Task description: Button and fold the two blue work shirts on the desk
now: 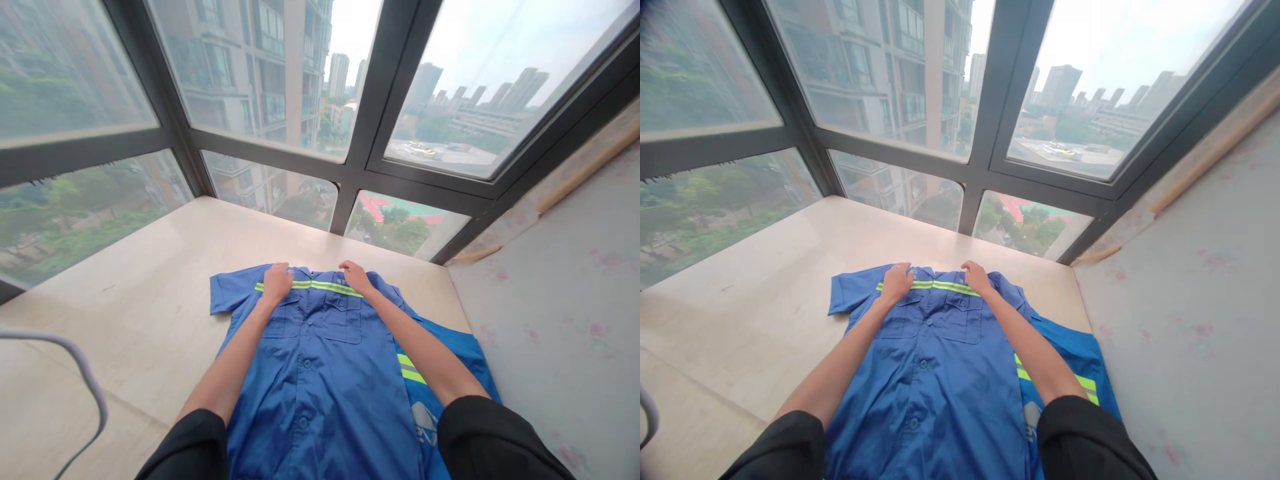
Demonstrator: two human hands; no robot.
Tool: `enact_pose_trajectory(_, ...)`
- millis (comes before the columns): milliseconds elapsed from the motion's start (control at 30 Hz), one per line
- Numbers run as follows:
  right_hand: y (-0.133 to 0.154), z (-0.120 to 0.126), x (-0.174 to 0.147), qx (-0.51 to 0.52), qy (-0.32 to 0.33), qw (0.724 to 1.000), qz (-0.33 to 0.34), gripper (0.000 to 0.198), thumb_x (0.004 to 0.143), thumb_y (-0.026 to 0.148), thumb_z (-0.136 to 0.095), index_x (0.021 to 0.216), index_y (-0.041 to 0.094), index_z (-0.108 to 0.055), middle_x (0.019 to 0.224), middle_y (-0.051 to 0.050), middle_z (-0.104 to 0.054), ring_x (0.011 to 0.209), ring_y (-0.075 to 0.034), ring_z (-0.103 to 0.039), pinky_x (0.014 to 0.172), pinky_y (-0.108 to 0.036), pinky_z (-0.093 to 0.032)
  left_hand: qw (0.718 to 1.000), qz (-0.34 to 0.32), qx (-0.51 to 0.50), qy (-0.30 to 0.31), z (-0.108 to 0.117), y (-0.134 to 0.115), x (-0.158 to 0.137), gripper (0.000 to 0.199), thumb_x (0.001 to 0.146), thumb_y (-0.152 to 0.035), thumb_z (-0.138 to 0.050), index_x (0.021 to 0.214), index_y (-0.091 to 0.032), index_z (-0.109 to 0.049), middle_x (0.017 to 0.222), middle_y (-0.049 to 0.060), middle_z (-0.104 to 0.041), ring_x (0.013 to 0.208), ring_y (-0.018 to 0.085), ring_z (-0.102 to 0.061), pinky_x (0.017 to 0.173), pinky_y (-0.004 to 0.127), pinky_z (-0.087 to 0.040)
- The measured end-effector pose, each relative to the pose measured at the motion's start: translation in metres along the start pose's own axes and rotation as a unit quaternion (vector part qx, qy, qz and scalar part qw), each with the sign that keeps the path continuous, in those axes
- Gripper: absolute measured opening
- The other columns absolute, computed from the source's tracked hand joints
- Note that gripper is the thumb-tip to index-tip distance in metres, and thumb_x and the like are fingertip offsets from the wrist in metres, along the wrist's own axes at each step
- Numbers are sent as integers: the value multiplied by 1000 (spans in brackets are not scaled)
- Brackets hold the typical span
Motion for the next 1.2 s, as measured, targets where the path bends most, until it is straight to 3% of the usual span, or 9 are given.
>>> enact_pose_trajectory(133, -5, -19, 30, -61, 91, 994, -3, 35, 84, 5, -43, 105, 17, -69, 113, -10, -71, 107, -20, -62, 93, -28, -44, 998, 3, 34, 44, -6, 18, 27, 38, 92, -26, -41, 121, -14, -62, 125, 15, -64, 131, 26, -49, 107, 39, -37)
enact_pose_trajectory(367, -9, -19, 48, -128, 251, 959, -16, 19, 75, 13, -60, 88, 14, -75, 96, -11, -75, 95, -24, -65, 81, -27, -46, 984, 67, 52, 158, -5, 43, 55, 46, 87, -51, -48, 97, -13, -72, 105, 21, -71, 103, 37, -64, 88, 47, -46)
enact_pose_trajectory(500, -9, -4, 33, -94, 352, 931, -37, 18, 74, 25, -63, 63, 15, -72, 71, -6, -73, 72, -20, -66, 66, -25, -47, 960, 47, -17, 276, -1, 46, 61, 52, 74, -67, -58, 70, -17, -72, 81, 10, -74, 82, 27, -68, 71, 29, -48)
enact_pose_trajectory(600, -7, 6, 15, -48, 402, 913, -47, 20, 73, 31, -63, 63, 16, -73, 64, -3, -71, 62, -17, -63, 61, -24, -47, 919, 119, -150, 344, 5, 44, 58, 58, 73, -74, -54, 69, -18, -71, 76, 7, -74, 73, 22, -67, 62, 27, -47)
enact_pose_trajectory(767, 2, 19, -2, 23, 447, 894, -28, 16, 65, 29, -67, 69, 16, -74, 57, 2, -65, 61, -15, -62, 59, -22, -46, 873, 115, -252, 400, 16, 32, 47, 33, 63, -50, -75, 67, -18, -72, 69, 5, -72, 66, 20, -65, 60, 27, -48)
enact_pose_trajectory(833, 6, 26, -4, 56, 391, 919, 16, 17, 66, 31, -67, 68, 15, -73, 59, 2, -65, 64, -15, -61, 61, -22, -46, 886, 63, -276, 366, 20, 29, 43, 24, 64, -41, -75, 70, -18, -74, 70, 3, -71, 68, 19, -64, 62, 26, -49)
enact_pose_trajectory(933, 6, 46, -10, 82, 124, 985, 89, 25, 78, 38, -60, 81, 17, -73, 76, -4, -70, 76, -19, -63, 75, -28, -49, 943, -22, -298, 149, 29, 31, 39, 21, 75, -35, -65, 82, -19, -76, 84, 4, -72, 81, 18, -65, 74, 27, -52)
enact_pose_trajectory(1033, -1, 55, -31, 74, -88, 980, 160, 27, 87, 38, -51, 93, 20, -70, 93, -9, -69, 93, -23, -62, 91, -36, -47, 964, -47, -256, -44, 29, 40, 30, 28, 81, -23, -51, 95, -21, -75, 101, 6, -70, 99, 19, -63, 89, 30, -51)
enact_pose_trajectory(1200, -17, 30, -44, 91, -62, 978, 176, 34, 77, 23, -54, 110, 20, -61, 111, -9, -66, 107, -24, -59, 99, -40, -44, 984, 24, -177, -11, 4, 53, 32, 50, 78, -17, -49, 127, -15, -60, 124, 10, -64, 115, 23, -58, 103, 37, -45)
Point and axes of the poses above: each hand's wrist, its own x-axis towards the middle knuckle, its own z-axis out of the back of the hand, y = z × x, the point moved 3 cm from there along x, towards the middle knuckle
